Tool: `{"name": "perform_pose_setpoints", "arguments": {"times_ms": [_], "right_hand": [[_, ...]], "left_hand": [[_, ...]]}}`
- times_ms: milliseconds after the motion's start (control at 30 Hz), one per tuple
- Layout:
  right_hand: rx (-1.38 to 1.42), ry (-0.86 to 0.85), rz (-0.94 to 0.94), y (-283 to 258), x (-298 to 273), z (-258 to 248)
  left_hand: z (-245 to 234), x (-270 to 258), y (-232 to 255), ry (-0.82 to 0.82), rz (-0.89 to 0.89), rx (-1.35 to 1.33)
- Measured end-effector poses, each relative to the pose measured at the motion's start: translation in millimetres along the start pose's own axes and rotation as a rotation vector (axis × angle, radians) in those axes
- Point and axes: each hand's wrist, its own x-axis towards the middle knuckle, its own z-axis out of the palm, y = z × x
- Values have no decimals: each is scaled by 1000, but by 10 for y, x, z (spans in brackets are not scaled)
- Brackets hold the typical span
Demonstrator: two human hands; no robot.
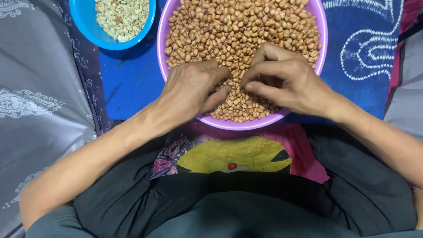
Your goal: Sorting and inspecting a large bowl of nuts by hand, sifting through them to check for quality.
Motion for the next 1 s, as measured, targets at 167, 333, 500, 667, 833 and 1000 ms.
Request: {"name": "perform_pose_setpoints", "arguments": {"times_ms": [167, 333, 500, 667, 833, 1000], "right_hand": [[104, -2, 91, -68, -6, -89], [158, 0, 179, -141, 41, -133], [-164, 69, -56, -199, 451, -183], [-331, 62, -315, -221, 1254, -28], [-494, 67, -597, -177, 2082, 328], [-429, -64, -530, -277, 2477, 589]], "left_hand": [[36, 9, -27, 21, 6, -35], [235, -14, -97, 151, 80, -27], [548, 29, -138, 308, 323, 158], [416, 2, -85, 357, 348, 119], [341, -33, -73, 355, 328, 30], [327, -53, -95, 359, 339, -36]]}}
